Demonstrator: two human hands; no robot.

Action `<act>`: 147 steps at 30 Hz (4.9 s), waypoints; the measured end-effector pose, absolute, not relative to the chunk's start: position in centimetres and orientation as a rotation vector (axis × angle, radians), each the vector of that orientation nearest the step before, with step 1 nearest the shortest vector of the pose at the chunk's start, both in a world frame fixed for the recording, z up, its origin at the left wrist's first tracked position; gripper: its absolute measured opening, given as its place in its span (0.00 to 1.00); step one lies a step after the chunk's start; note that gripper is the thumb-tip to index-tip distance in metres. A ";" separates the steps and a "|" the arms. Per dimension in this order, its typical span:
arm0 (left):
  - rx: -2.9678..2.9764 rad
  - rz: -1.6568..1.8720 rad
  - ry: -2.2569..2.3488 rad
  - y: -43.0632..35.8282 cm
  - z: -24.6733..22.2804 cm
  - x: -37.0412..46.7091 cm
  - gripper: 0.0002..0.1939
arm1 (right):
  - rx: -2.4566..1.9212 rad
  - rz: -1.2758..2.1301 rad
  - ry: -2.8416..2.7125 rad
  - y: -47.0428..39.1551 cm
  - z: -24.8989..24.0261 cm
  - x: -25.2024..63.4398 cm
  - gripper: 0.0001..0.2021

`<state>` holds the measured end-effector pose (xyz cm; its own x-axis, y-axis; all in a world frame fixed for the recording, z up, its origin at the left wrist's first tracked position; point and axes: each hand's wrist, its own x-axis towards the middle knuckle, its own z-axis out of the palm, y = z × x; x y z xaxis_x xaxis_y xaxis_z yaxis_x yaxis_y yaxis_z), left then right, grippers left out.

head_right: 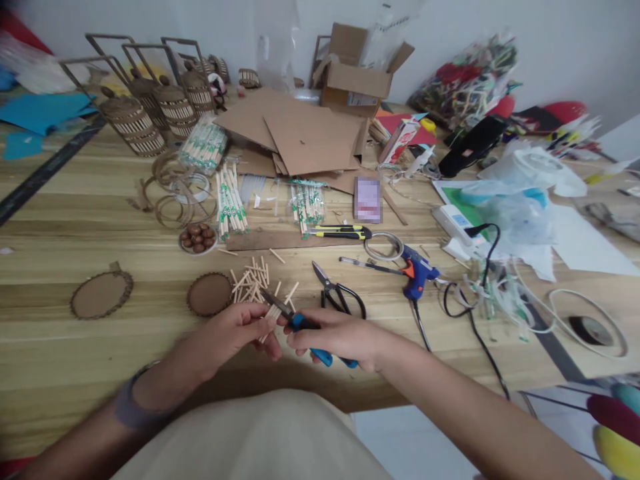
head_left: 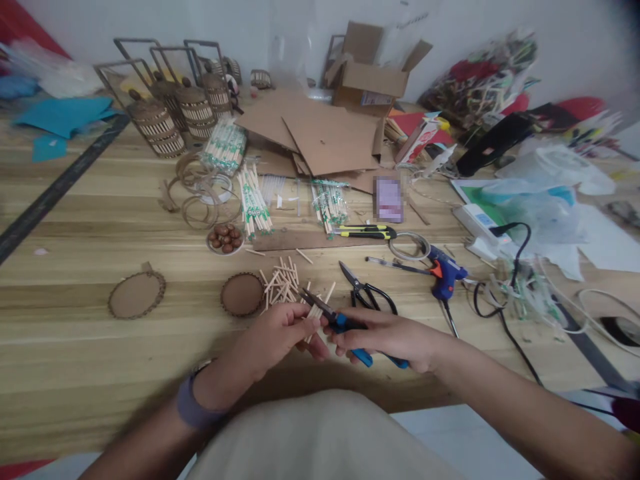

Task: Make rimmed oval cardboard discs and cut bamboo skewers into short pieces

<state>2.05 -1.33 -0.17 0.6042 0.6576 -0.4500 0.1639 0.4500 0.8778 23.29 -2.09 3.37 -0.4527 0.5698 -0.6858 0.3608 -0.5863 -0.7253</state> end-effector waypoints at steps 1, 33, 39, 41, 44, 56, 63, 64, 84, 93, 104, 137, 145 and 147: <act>1.094 0.363 0.904 -1.3 -0.2 2.1 0.20 | -1.564 2.171 -1.353 -2.1 3.4 23.2 0.12; 1.313 0.320 0.931 -1.4 0.5 1.9 0.16 | -1.487 1.866 -1.698 -3.1 1.0 22.7 0.08; 1.368 0.312 0.932 -1.3 0.7 1.9 0.19 | -1.410 2.113 -1.444 -2.8 1.5 22.8 0.13; 1.358 0.310 0.936 -1.4 0.8 1.9 0.19 | -1.421 2.156 -1.361 -2.7 1.6 22.7 0.14; 1.325 0.317 0.930 -1.4 0.8 1.9 0.21 | -1.421 2.148 -1.368 -2.8 1.6 22.5 0.12; 1.356 0.359 0.947 -1.4 0.2 2.0 0.21 | -1.466 1.908 -1.643 -2.9 0.5 22.4 0.08; 1.171 0.442 0.881 -1.1 -0.3 1.4 0.20 | -1.231 1.956 -1.586 -2.4 0.8 22.1 0.10; 1.108 0.443 0.849 -1.1 -0.3 1.4 0.20 | -1.229 1.989 -1.549 -2.4 0.8 22.1 0.10; 0.934 0.440 0.823 -1.3 0.4 1.6 0.20 | -1.333 2.047 -1.430 -2.7 1.5 21.7 0.11; 0.959 0.421 0.799 -1.4 0.3 2.0 0.23 | -1.394 1.855 -1.623 -3.0 1.1 21.5 0.06; 1.306 0.453 0.944 -0.3 1.1 -1.1 0.19 | -1.507 1.534 -1.734 -2.6 1.0 23.4 0.09; 1.854 0.209 1.419 -0.1 0.0 0.6 0.15 | -1.704 0.735 -2.156 0.8 0.6 21.0 0.05; 1.201 0.382 1.034 0.6 -0.6 1.2 0.17 | -1.475 1.015 -2.319 0.0 2.1 20.4 0.11; 1.165 0.380 1.020 0.5 -0.7 1.2 0.17 | -1.506 1.000 -2.296 0.1 1.8 20.1 0.12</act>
<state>1.25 0.50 -0.70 0.5229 0.7169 -0.4612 0.2402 0.3952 0.8866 20.11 0.06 1.76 -0.4510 0.8747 -0.1778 0.7258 0.2435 -0.6433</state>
